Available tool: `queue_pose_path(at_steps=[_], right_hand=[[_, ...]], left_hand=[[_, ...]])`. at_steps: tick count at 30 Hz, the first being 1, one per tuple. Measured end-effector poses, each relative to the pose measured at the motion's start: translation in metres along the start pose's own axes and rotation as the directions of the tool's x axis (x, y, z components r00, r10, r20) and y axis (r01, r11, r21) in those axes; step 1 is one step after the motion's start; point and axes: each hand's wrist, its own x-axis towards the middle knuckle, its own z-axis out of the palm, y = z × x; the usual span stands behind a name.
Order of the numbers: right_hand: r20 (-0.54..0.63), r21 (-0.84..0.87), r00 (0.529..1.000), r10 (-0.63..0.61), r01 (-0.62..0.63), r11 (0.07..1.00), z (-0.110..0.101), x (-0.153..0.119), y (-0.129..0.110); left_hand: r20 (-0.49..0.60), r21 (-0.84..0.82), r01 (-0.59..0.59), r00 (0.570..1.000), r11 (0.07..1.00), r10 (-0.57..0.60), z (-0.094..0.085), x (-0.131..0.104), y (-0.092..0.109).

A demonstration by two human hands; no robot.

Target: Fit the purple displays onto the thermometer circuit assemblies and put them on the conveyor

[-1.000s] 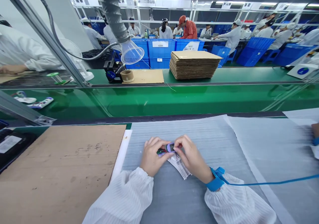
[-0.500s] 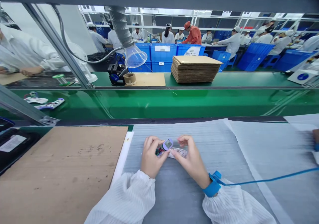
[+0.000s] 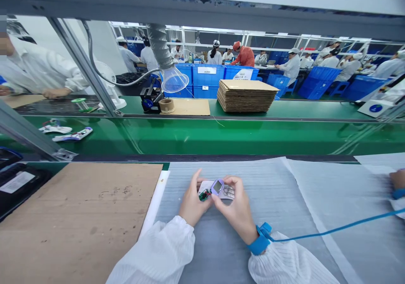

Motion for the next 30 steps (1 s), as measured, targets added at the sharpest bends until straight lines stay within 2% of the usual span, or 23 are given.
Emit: queue_pose_path(at_steps=[2, 6, 8, 9, 11, 14, 18, 30], right_hand=[[-0.014, 0.014, 0.998, -0.056, 0.057, 0.998, -0.002, 0.001, -0.001], [-0.014, 0.008, 0.990, -0.143, 0.143, 0.990, -0.007, 0.004, -0.011], [0.007, 0.011, 0.986, -0.168, 0.168, 0.986, -0.009, 0.004, -0.016], [0.018, 0.007, 0.984, -0.179, 0.179, 0.984, -0.011, 0.004, -0.018], [0.044, -0.023, 0.981, -0.190, 0.191, 0.981, -0.013, 0.004, -0.021], [0.087, -0.074, 0.984, -0.157, 0.164, 0.984, -0.016, 0.005, -0.022], [0.118, -0.082, 0.986, -0.118, 0.128, 0.988, -0.017, 0.004, -0.021], [0.135, 0.020, 0.990, -0.048, 0.046, 0.999, -0.018, 0.001, -0.023]], left_hand=[[0.098, -0.111, 0.081, 0.993, 0.990, -0.070, -0.003, 0.001, 0.002], [0.223, -0.384, 0.104, 0.975, 0.918, -0.017, -0.002, 0.000, 0.006], [0.221, -0.460, 0.138, 0.975, 0.877, -0.037, 0.003, -0.003, 0.007], [0.183, -0.468, 0.139, 0.981, 0.873, -0.058, 0.005, -0.004, 0.007], [0.054, -0.415, 0.079, 0.997, 0.907, -0.062, 0.008, -0.006, 0.008], [-0.101, -0.230, -0.055, 0.994, 0.972, 0.032, 0.010, -0.010, 0.012], [-0.068, -0.107, -0.097, 0.994, 0.989, 0.090, 0.012, -0.016, 0.015], [-0.074, -0.042, -0.113, 0.991, 0.993, 0.110, 0.012, -0.016, 0.017]])
